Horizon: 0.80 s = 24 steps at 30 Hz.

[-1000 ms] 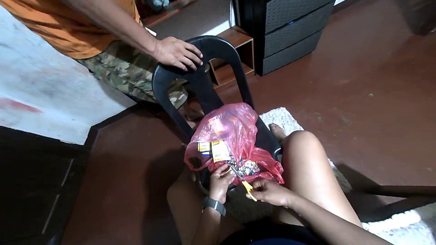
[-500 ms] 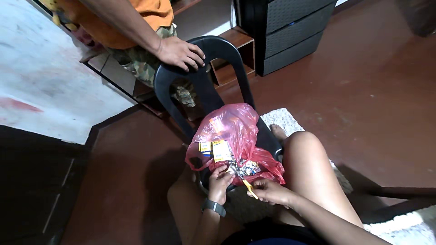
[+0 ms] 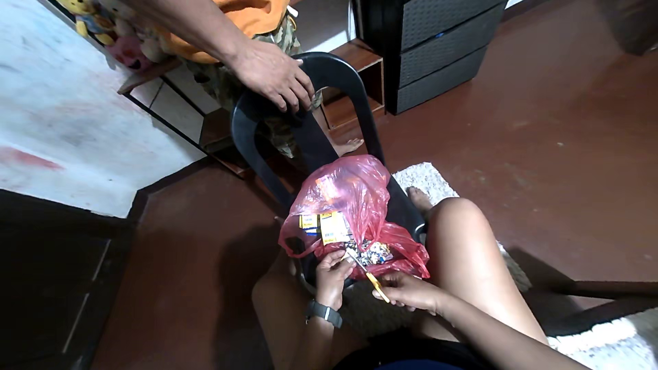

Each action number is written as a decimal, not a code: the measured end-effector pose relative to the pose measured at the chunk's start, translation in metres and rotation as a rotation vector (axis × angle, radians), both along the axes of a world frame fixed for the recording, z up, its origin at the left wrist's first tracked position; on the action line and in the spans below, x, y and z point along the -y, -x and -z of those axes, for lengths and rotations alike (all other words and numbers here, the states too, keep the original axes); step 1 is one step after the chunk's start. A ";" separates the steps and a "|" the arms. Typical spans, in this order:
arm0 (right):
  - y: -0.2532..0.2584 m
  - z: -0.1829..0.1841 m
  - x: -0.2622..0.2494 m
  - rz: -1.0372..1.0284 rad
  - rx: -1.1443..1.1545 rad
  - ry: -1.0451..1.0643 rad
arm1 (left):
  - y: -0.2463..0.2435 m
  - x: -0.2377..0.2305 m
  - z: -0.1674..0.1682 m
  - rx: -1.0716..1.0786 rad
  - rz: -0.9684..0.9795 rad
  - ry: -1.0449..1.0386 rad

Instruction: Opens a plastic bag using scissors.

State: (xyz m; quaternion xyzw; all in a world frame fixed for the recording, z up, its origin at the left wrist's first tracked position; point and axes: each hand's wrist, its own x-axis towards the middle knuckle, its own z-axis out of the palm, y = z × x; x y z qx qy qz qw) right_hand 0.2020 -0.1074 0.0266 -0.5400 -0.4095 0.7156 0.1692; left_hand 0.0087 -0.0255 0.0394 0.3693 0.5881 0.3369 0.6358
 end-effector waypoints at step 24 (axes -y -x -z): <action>0.001 0.006 0.000 -0.009 0.056 -0.009 | -0.002 0.005 0.002 0.003 0.015 -0.011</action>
